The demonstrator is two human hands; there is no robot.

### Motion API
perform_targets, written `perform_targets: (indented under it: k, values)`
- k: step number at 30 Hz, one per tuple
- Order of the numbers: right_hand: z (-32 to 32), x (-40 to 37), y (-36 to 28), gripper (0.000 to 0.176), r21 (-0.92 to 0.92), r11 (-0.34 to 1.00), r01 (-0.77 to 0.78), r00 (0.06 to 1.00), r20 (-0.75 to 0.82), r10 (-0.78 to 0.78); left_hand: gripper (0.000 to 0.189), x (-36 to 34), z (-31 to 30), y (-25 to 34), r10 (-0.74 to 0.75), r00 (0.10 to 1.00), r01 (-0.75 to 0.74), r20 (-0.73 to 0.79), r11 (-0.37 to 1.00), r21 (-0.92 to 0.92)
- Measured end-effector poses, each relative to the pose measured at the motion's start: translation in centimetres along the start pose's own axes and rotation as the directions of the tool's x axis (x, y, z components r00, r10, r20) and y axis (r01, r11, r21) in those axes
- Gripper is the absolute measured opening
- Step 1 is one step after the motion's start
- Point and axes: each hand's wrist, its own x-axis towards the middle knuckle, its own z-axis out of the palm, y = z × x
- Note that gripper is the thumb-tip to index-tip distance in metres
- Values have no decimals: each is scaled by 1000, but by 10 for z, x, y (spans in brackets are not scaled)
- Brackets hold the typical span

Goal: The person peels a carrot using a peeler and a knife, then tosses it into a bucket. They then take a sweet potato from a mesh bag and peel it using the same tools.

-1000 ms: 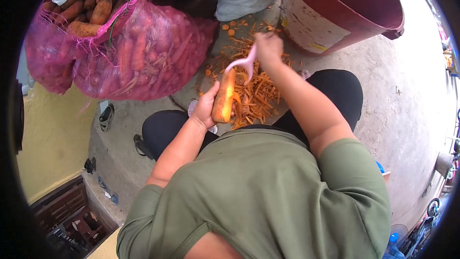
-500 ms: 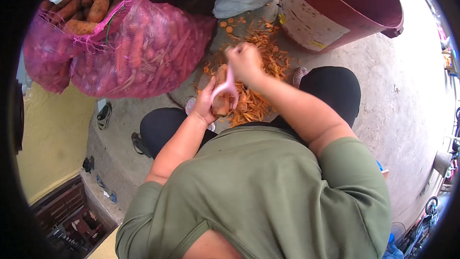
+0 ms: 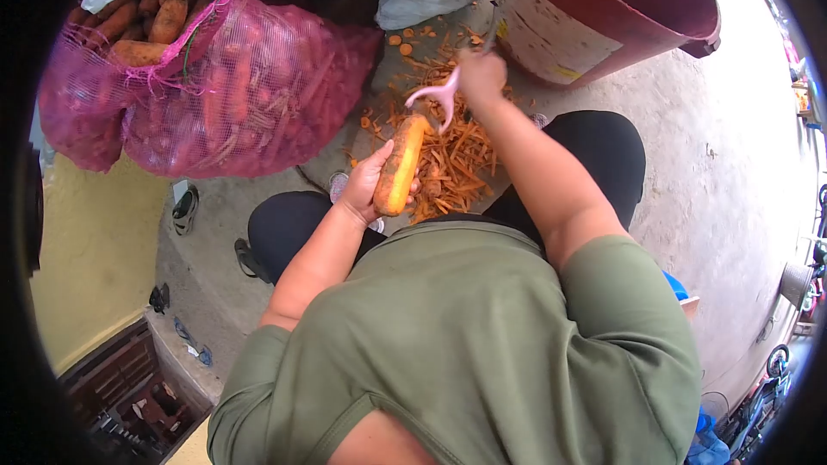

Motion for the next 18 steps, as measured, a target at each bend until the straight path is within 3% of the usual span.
perform_targets:
  k: [1, 2, 6, 9, 11, 14, 16, 17, 18]
  values:
    - [-10, 1, -4, 33, 43, 982, 183, 969, -177, -173, 38, -1, 0, -1, 11, 1000, -12, 21, 1000, 24]
    - [-13, 0, -12, 28, 362, 932, -25, 996, -71, 54, 38, -3, 1, 0, 22, 999, -24, 44, 998, 51]
    - [3, -32, -24, 25, 279, 960, 19, 988, 144, -62, 39, -9, 8, 5, 80, 997, -81, 20, 995, 60]
    - [2, -3, -3, 22, 325, 945, 42, 998, 21, -52, 39, -1, -5, 2, -10, 998, 8, 65, 999, 35]
    - [4, 9, 2, 22, 412, 907, 84, 996, -50, -70, 40, -6, 0, 3, 21, 996, -19, 91, 999, -27]
    - [-5, -60, -39, 29, 184, 979, 90, 949, 282, -140, 40, -2, 1, 6, 47, 999, -46, 13, 996, -80]
    - [-10, -107, -50, 29, 136, 969, 208, 898, 367, -244, 40, 1, 2, 4, 30, 998, -36, -60, 994, -107]
    - [-4, -106, -40, 29, 133, 943, 305, 873, 356, -333, 40, 1, 4, 3, 11, 996, -22, -87, 992, -124]
    - [3, -95, -30, 29, 124, 950, 288, 907, 283, -312, 40, 2, 6, 1, -8, 994, -9, -113, 990, -143]
